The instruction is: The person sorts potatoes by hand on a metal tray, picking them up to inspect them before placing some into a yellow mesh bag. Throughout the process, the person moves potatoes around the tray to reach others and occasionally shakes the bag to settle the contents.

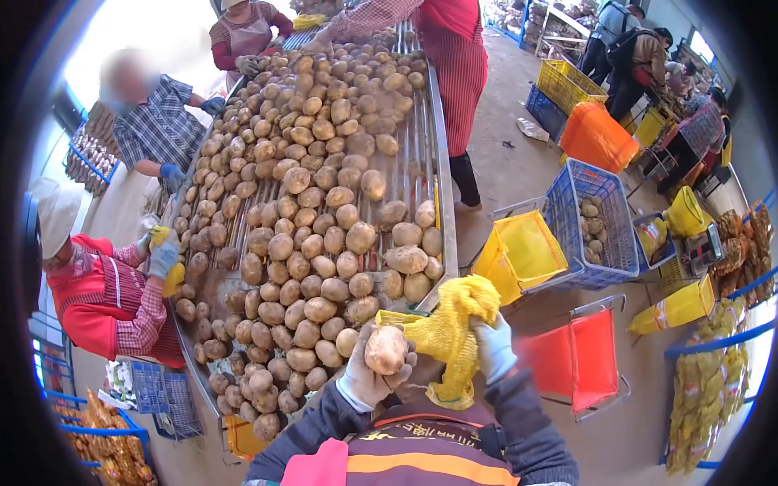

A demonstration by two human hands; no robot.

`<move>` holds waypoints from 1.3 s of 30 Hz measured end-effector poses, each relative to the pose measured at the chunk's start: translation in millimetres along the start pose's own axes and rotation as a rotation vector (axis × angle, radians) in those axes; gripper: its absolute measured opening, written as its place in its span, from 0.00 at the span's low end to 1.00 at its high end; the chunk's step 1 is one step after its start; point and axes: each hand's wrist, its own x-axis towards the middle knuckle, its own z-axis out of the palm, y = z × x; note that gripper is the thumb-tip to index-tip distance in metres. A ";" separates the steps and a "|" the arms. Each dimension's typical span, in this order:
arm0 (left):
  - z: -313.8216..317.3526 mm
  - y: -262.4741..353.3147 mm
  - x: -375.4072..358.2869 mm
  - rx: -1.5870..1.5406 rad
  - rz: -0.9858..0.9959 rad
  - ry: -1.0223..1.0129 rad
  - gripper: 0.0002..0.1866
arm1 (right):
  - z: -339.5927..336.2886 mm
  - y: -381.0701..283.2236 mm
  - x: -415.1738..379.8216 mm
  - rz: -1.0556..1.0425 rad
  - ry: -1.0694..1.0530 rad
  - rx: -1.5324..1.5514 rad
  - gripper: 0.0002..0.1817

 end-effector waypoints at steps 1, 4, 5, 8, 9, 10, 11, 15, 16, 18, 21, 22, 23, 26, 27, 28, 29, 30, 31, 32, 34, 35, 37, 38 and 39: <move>-4.1 -0.2 4.3 -0.101 -0.025 -0.019 0.32 | -4.0 -2.3 -5.0 -0.014 0.031 0.030 0.24; -9.4 -6.7 8.9 -0.233 -0.064 -0.046 0.33 | -14.1 -3.6 -15.1 -0.057 0.031 0.056 0.24; -9.7 -8.7 10.4 -0.245 -0.067 -0.036 0.33 | -16.0 -3.0 -16.2 -0.062 0.032 0.055 0.24; -7.7 -11.2 14.7 -0.204 -0.069 -0.038 0.35 | -14.6 -9.2 -21.5 -0.116 0.050 0.020 0.25; -5.0 -11.5 15.4 -0.156 -0.061 -0.049 0.35 | -12.0 -12.4 -24.8 -0.122 0.054 0.021 0.25; -1.6 -13.8 15.4 -0.153 -0.065 -0.051 0.35 | -8.2 -17.0 -29.0 -0.131 0.019 0.000 0.24; 12.3 -18.6 12.7 0.190 0.014 0.075 0.36 | -2.9 -21.8 -34.1 -0.138 -0.015 -0.022 0.24; -1.3 -58.4 38.2 0.493 0.371 0.022 0.25 | 43.0 -20.1 -53.4 -0.528 -0.311 -0.640 0.25; -15.6 -66.5 45.7 0.492 0.472 0.023 0.25 | 49.3 -10.6 -61.4 -0.726 -0.248 -0.851 0.26; -17.4 -52.2 44.3 0.987 0.516 -0.156 0.25 | 51.1 -12.6 -61.6 -0.629 -0.173 -0.796 0.25; 4.5 -53.0 22.1 1.127 0.287 -0.010 0.27 | 22.3 -0.4 -29.4 0.048 -0.167 -0.027 0.25; 14.2 -53.8 18.2 1.064 0.280 -0.028 0.28 | 18.1 -0.9 -26.2 0.070 -0.155 0.011 0.27; 19.0 -54.0 16.7 0.999 0.273 -0.044 0.30 | 18.0 -4.8 -29.4 0.092 -0.157 0.098 0.26; 13.4 -35.7 17.3 0.680 0.093 -0.101 0.33 | 20.8 -11.4 -36.9 0.127 -0.160 0.313 0.25; 19.0 -27.8 10.5 0.732 0.026 -0.083 0.38 | 22.2 -12.5 -37.4 0.143 -0.162 0.448 0.25; 17.1 -25.8 10.4 0.733 0.030 -0.081 0.38 | 23.4 -16.4 -38.9 0.146 -0.165 0.449 0.25; 15.1 -23.6 10.1 0.465 -0.029 -0.068 0.38 | 24.7 -22.2 -41.6 0.141 -0.183 0.439 0.26; 14.7 -22.0 9.6 0.197 -0.087 -0.055 0.38 | 26.2 -26.3 -42.7 0.136 -0.199 0.429 0.26; 15.5 -21.8 8.1 0.140 -0.079 -0.109 0.37 | 27.9 -28.0 -41.7 0.089 -0.156 0.387 0.27; 17.8 -22.1 6.3 0.140 -0.081 -0.109 0.37 | 27.1 -27.2 -41.4 0.088 -0.155 0.387 0.27; 21.2 -23.0 4.0 0.317 -0.006 -0.054 0.35 | 23.9 -26.4 -40.7 0.011 -0.076 0.360 0.27; 22.2 -23.8 3.9 0.315 -0.006 -0.056 0.35 | 26.4 -30.3 -43.3 -0.027 -0.052 0.345 0.26; 22.2 -26.1 3.0 0.464 0.085 -0.141 0.33 | 27.9 -27.8 -44.6 -0.070 -0.019 0.305 0.25; 15.3 -26.3 5.5 0.465 0.084 -0.142 0.33 | 27.2 -25.3 -46.1 -0.114 0.015 0.267 0.25; 5.2 -26.0 10.1 0.437 0.071 -0.176 0.32 | 16.6 -13.6 -45.2 -0.146 -0.010 0.022 0.23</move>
